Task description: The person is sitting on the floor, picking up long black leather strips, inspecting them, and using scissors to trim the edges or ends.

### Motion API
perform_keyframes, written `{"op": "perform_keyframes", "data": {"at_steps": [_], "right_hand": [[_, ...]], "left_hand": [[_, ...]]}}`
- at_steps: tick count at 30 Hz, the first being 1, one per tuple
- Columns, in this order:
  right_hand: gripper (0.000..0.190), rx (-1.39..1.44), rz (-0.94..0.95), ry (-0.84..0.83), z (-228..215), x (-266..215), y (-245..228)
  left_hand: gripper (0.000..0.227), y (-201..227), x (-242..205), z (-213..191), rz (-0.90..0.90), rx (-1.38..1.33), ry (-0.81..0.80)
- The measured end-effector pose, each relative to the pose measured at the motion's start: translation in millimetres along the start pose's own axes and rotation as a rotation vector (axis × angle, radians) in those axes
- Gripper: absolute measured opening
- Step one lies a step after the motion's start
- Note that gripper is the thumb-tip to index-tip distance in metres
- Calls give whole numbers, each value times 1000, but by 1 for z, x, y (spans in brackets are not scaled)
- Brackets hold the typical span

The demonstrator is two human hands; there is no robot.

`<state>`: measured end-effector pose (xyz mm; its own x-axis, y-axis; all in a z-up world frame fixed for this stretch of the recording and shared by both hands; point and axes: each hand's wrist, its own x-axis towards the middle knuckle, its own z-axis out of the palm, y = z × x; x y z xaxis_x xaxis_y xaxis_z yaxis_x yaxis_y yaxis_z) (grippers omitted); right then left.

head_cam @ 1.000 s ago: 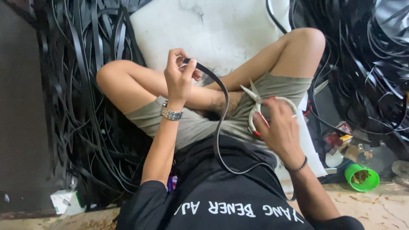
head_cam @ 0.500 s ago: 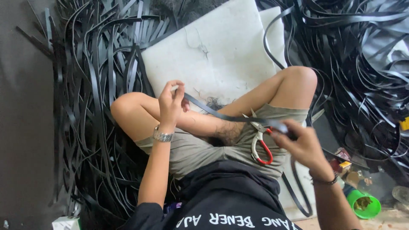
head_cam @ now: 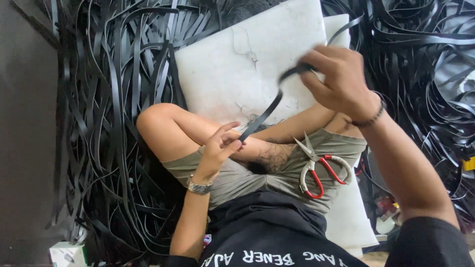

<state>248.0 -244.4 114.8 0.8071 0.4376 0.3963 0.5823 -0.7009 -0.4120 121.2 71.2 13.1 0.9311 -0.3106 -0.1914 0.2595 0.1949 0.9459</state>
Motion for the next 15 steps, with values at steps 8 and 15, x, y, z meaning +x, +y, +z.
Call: {"op": "perform_keyframes", "data": {"at_steps": [8, 15], "right_hand": [[14, -138, -303, -181, 75, 54, -55], [41, -113, -397, -342, 104, 36, -68]], "left_hand": [[93, 5, -3, 21, 5, -198, 128], [28, -8, 6, 17, 26, -273, 227]]}}
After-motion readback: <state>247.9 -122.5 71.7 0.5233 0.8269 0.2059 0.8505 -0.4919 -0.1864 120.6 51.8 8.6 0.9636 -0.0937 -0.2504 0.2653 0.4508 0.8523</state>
